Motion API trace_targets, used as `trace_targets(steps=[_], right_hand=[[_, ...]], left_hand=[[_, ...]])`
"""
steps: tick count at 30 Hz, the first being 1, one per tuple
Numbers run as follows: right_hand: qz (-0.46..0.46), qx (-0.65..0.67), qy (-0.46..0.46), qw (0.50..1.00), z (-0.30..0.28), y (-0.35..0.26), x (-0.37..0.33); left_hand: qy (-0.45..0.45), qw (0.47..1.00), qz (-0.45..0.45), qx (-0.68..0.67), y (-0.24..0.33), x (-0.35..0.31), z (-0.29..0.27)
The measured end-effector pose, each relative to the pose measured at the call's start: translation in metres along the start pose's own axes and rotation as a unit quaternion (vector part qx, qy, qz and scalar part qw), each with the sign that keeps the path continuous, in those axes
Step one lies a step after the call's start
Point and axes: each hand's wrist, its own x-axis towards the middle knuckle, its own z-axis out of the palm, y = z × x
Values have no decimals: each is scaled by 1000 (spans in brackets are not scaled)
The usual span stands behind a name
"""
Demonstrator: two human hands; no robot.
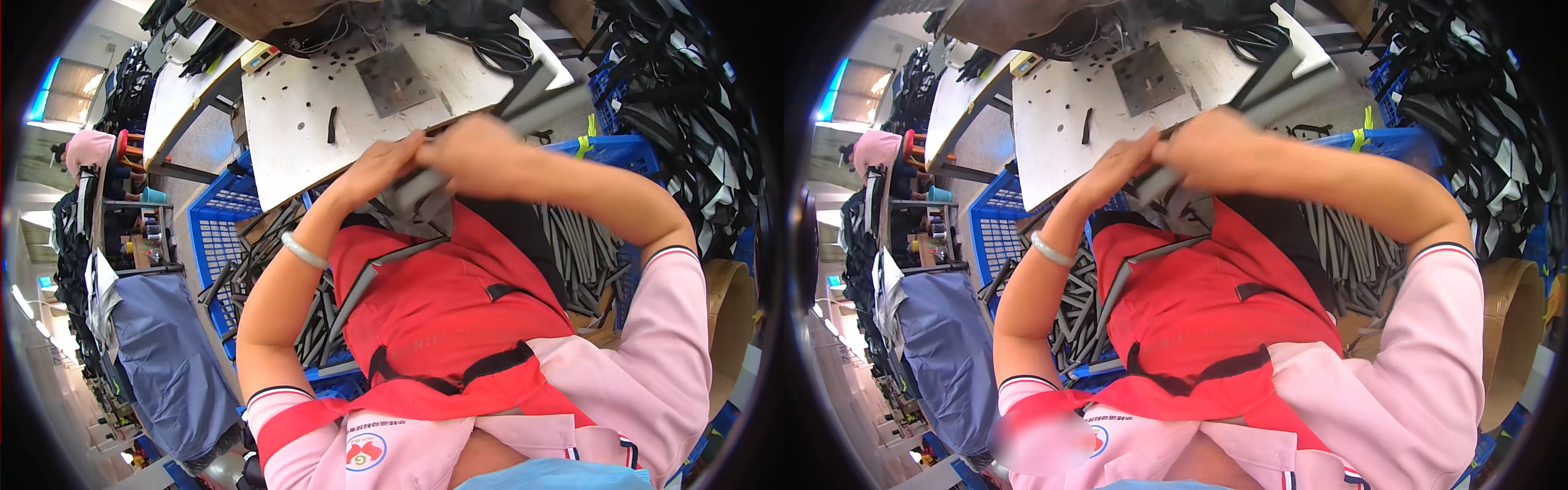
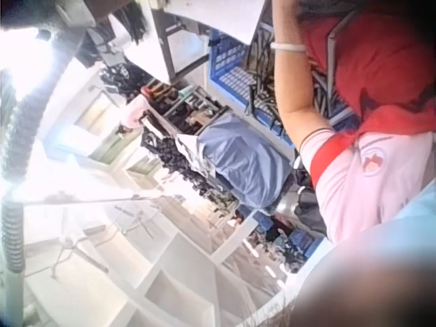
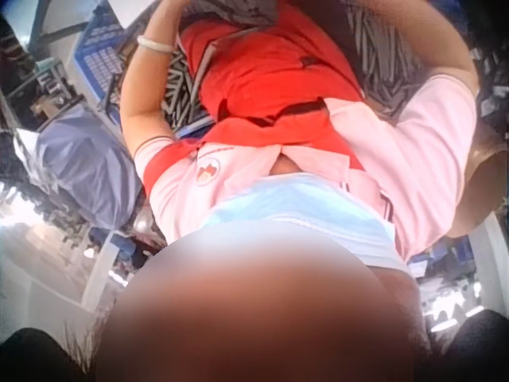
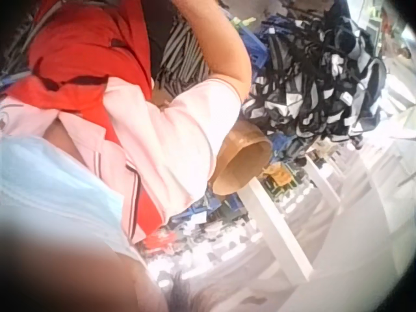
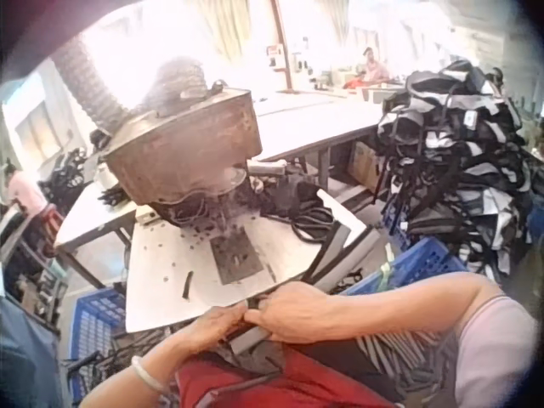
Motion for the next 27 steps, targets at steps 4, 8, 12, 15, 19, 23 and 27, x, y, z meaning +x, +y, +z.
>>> trace_targets(steps=[4,8,12,15,19,23,27], right_hand=[[140,22,122,982,-30,74,-23],[147,65,167,973,-37,82,-30],[115,59,158,979,-60,66,-28],[131,84,172,973,-55,73,-32],[112,216,55,968,-40,61,-39],[142,192,87,967,-31,60,-34],[197,170,149,954,-32,79,-32]], left_hand=[[-98,992,-73,-7,-11,-22,-24],[64,995,76,-14,-1,-12,-1],[-5,997,76,12,-19,9,19],[-28,999,7,18,-5,-3,23],[-77,982,98,-141,16,-9,9],[9,980,180,87,-12,4,34],[-140,981,92,-95,-13,-4,71]])
